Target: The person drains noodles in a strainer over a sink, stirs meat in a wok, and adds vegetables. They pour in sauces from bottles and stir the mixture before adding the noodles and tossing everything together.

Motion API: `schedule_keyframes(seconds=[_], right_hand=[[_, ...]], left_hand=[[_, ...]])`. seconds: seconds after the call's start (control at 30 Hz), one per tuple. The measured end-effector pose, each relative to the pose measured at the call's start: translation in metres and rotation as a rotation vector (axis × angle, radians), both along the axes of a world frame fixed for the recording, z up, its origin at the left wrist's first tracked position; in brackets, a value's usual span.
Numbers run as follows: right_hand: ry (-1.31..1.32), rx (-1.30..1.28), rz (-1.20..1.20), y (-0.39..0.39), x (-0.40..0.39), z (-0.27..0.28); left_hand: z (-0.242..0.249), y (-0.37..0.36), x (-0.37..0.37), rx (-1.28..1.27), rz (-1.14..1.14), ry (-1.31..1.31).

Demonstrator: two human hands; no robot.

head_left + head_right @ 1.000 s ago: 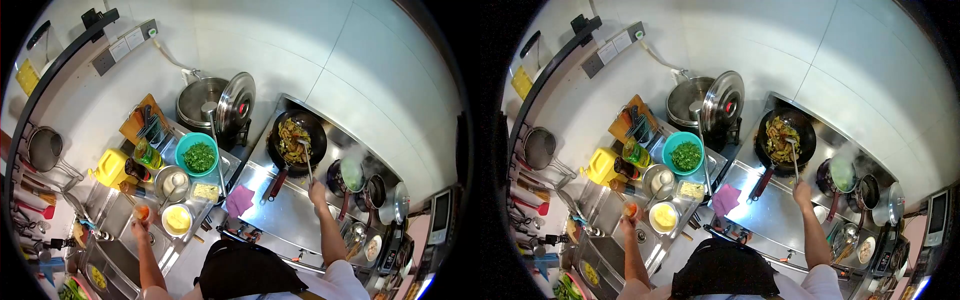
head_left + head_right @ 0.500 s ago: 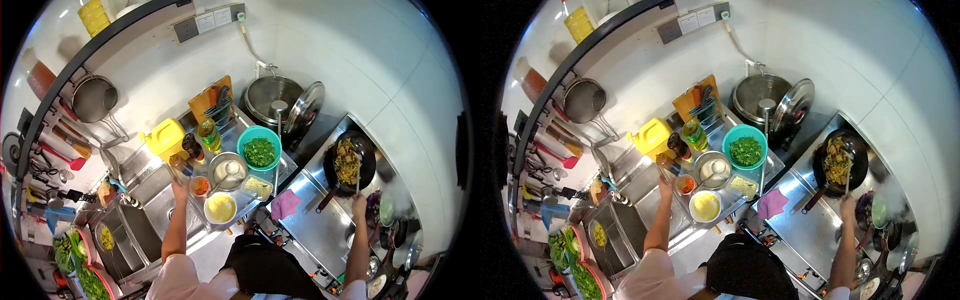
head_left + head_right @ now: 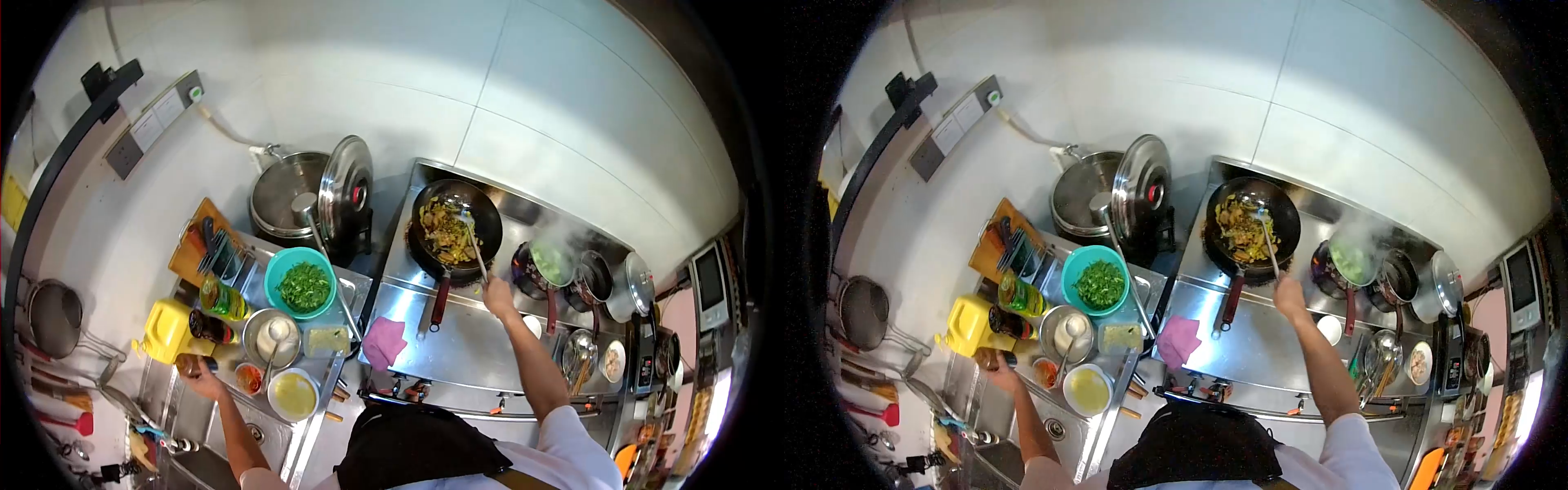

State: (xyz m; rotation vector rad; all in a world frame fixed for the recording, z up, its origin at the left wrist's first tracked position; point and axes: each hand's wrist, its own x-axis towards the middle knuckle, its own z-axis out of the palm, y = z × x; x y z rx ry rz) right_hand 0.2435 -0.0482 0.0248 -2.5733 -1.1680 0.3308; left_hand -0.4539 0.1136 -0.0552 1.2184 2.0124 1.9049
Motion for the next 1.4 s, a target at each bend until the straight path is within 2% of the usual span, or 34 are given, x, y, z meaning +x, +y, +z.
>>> schedule_keyframes(seconds=[0.07, 0.1, 0.13, 0.2, 0.23, 0.27, 0.33, 0.37, 0.4, 0.47, 0.53, 0.6, 0.67, 0.73, 0.77, 0.83, 0.9, 0.93, 1.0, 1.1, 1.13, 1.2, 1.23, 1.33, 1.37, 1.4], right_hand=[[0.034, 0.124, 0.059, 0.014, 0.015, -0.014], [0.034, 0.175, 0.097, 0.019, 0.023, -0.026], [0.04, 0.185, 0.084, 0.011, 0.033, -0.035], [0.042, -0.009, 0.225, 0.0, 0.036, -0.025], [0.087, -0.072, 0.198, -0.017, 0.022, 0.019], [0.084, -0.066, 0.193, -0.031, 0.021, 0.038], [-0.017, -0.246, 0.288, -0.062, 0.02, 0.048], [0.001, -0.133, 0.274, -0.068, 0.024, 0.031], [0.011, -0.125, 0.254, -0.065, 0.027, 0.018], [0.034, -0.141, 0.104, -0.053, 0.032, 0.001], [0.032, -0.107, 0.148, -0.056, 0.04, 0.004], [0.263, 0.142, 0.042, -0.081, 0.038, 0.011], [0.289, 0.213, 0.002, -0.096, 0.039, 0.033], [0.304, 0.285, -0.032, -0.104, 0.045, 0.043], [0.317, 0.305, -0.036, -0.107, 0.048, 0.045], [0.328, 0.333, -0.041, -0.108, 0.051, 0.055], [0.51, 0.329, -0.136, -0.11, 0.047, 0.073], [0.512, 0.336, -0.137, -0.111, 0.05, 0.071], [0.583, 0.392, -0.117, -0.116, 0.055, 0.062], [0.642, 0.462, -0.095, -0.123, 0.057, 0.05], [0.644, 0.46, -0.086, -0.123, 0.059, 0.048], [0.684, 0.41, -0.134, -0.121, 0.057, 0.049], [0.684, 0.398, -0.109, -0.117, 0.06, 0.043], [0.263, 0.371, 0.038, -0.095, 0.07, 0.008], [0.215, 0.302, 0.052, -0.087, 0.067, 0.012], [0.148, 0.255, 0.071, -0.075, 0.076, -0.018]], left_hand=[[0.053, -0.02, 0.034, 0.012, 0.046, 0.031], [0.06, -0.02, 0.039, 0.144, -0.014, -0.006], [0.068, -0.023, 0.047, 0.153, -0.028, 0.0], [0.108, -0.029, 0.085, 0.15, 0.028, 0.105], [0.104, -0.026, 0.09, 0.177, -0.034, 0.072], [0.122, -0.034, 0.12, 0.115, -0.001, 0.049], [0.131, -0.034, 0.158, 0.07, -0.07, 0.359], [0.138, -0.033, 0.187, 0.051, -0.25, 0.289], [0.146, -0.033, 0.219, 0.028, -0.434, 0.222], [0.164, -0.032, 0.289, -0.156, -0.726, 0.25], [0.148, -0.018, 0.35, -0.214, -0.976, 0.34], [0.149, -0.014, 0.408, -0.38, -1.196, 0.495], [0.133, -0.008, 0.46, -0.376, -1.222, 0.741], [0.125, -0.002, 0.509, -0.557, -1.161, 1.184], [0.116, 0.003, 0.535, -0.545, -1.166, 1.191], [0.103, 0.012, 0.578, -0.672, -1.201, 1.549], [0.112, 0.01, 0.611, -0.718, -1.161, 1.575], [0.118, 0.012, 0.623, -0.77, -1.123, 1.595], [0.126, 0.021, 0.629, -0.835, -1.089, 1.589], [0.135, 0.031, 0.609, -0.819, -1.076, 1.135], [0.133, 0.031, 0.601, -0.823, -1.068, 1.13], [0.116, 0.029, 0.575, -0.404, -1.162, 0.81], [0.109, 0.027, 0.568, -0.313, -1.178, 0.681], [0.115, 0.01, 0.532, -0.245, -1.202, 0.295], [0.123, 0.001, 0.515, -0.26, -1.126, 0.28], [0.13, -0.009, 0.495, -0.215, -1.098, 0.167]])
